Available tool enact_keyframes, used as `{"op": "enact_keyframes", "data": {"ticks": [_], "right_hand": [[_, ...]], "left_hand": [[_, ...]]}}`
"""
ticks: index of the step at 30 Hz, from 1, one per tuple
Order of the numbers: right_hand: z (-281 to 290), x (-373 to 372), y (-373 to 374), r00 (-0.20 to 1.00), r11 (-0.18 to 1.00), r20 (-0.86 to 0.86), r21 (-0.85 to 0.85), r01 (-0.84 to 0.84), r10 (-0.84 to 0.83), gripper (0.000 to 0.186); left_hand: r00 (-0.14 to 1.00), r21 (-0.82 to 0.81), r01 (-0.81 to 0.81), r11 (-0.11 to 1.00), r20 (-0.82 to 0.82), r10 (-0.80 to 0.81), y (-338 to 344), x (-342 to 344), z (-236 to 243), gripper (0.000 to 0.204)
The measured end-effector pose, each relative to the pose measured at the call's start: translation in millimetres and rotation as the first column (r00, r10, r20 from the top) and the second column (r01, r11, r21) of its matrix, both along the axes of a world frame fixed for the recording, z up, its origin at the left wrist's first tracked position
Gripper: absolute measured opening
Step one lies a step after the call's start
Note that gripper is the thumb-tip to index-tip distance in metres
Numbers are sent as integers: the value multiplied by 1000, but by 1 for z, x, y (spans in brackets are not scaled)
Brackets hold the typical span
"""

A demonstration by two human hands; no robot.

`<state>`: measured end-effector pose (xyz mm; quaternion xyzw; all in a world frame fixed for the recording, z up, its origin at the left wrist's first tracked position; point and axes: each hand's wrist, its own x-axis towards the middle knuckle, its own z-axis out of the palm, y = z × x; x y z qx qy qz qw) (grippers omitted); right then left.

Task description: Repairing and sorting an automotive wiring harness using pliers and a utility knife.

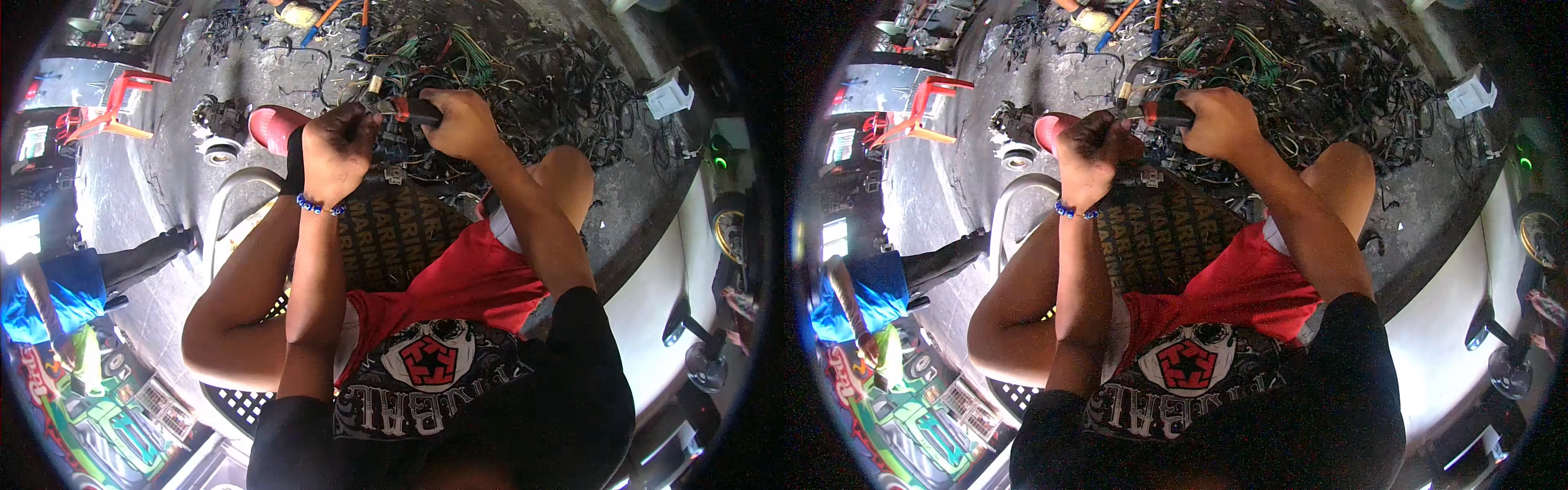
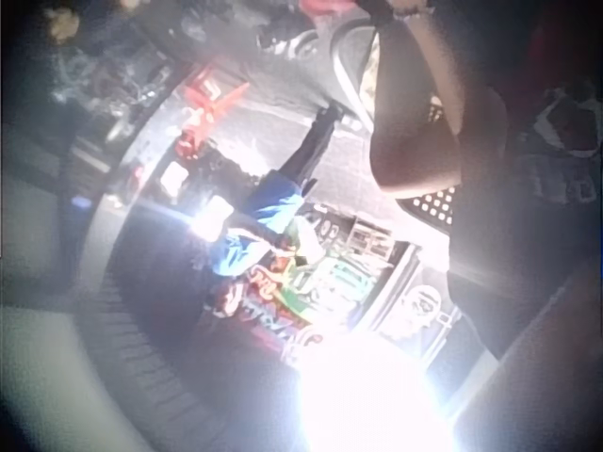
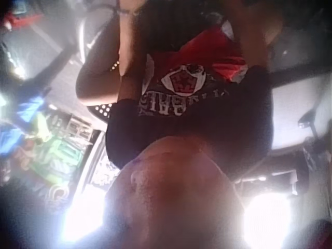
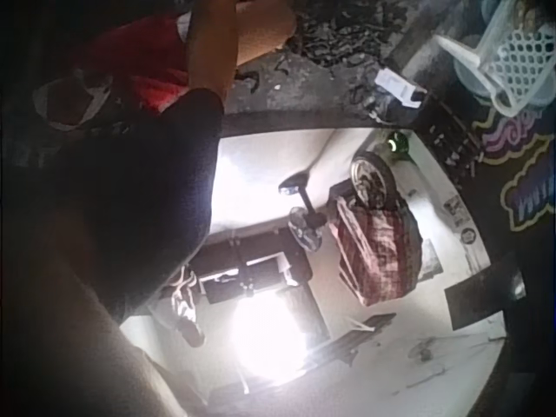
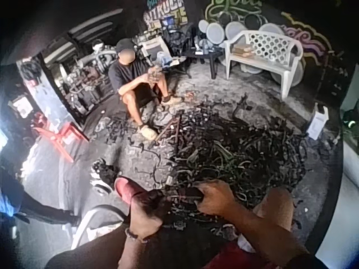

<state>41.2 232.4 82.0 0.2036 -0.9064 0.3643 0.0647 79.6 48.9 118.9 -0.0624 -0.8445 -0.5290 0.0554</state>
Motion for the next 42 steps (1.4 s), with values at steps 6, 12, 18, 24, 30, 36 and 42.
{"op": "enact_keyframes", "data": {"ticks": [6,12,18,24,30,36,42], "right_hand": [[-8,-6,0,996,996,-22,-4,90,-90,28],[-31,-65,33,704,821,425,340,458,-569,32],[-14,-35,48,786,837,299,102,537,-541,32],[-14,-2,9,1000,993,-25,-116,9,-12,33],[-12,-5,-1,998,1000,57,2,-14,14,38],[1,-5,3,1000,1000,-20,0,23,-23,27],[-15,-40,20,841,859,282,379,345,-462,27]], "left_hand": [[993,-22,-14,1000,-121,12,10,2,5,7],[946,-164,131,978,-275,-173,17,20,7,7],[997,175,-40,984,75,27,3,-3,14,14],[995,40,-46,998,-86,49,-3,-2,7,12],[993,-35,-35,999,-116,30,0,1,14,10],[991,-32,-44,999,-125,40,-1,2,5,9],[961,-96,108,989,-246,-129,6,14,21,6]]}}
